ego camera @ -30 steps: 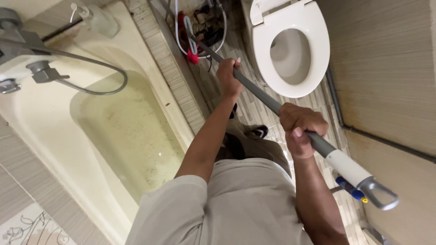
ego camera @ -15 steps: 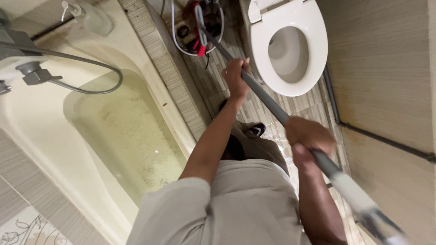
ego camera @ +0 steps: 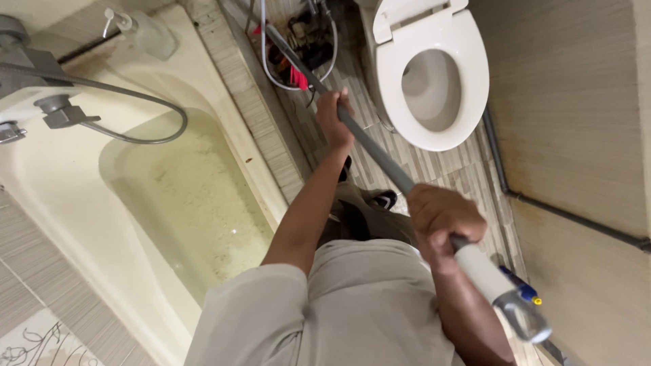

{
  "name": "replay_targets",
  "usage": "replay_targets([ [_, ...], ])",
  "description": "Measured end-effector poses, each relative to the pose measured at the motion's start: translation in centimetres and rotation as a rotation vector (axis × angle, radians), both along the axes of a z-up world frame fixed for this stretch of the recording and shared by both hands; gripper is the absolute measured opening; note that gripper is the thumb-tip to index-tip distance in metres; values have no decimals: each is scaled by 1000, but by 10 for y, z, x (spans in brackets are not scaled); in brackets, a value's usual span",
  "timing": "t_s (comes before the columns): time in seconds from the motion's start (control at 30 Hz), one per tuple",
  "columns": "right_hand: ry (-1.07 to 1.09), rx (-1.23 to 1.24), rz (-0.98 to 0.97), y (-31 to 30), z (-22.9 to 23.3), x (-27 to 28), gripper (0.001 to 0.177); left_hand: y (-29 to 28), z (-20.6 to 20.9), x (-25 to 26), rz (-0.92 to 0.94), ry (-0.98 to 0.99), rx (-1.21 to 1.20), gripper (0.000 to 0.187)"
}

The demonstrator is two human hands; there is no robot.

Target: The person cleans the tiled floor of a bathroom using a red squeegee tool, moving it around the toilet base and bathtub.

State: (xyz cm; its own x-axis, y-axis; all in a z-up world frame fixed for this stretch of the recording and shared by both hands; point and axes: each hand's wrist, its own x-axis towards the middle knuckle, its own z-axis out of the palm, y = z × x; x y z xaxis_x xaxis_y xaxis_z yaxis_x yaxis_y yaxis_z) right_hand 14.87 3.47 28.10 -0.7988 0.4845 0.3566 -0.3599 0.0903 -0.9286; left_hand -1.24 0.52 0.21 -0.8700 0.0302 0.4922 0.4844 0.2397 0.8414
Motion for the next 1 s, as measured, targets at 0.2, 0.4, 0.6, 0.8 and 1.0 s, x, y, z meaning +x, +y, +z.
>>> replay_targets([
  [0.2,39,-42,7,9,6,15,48,3,17,6,21,3,29,30],
  [0.4,89,62,84,18,24,31,41,-9,37,31,69,-50,-22,33],
  [0.6,117,-65,-10,7,-3,11,38,-5,-10,15,65,-34,-39,32],
  [0.8,124,-35,-109,6,-10,15,36,17,-28,19,23,-14,-5,24],
  [1.0,132,15,-55,-6,-17,20,39,12,0,13,50,-3,38,19],
])
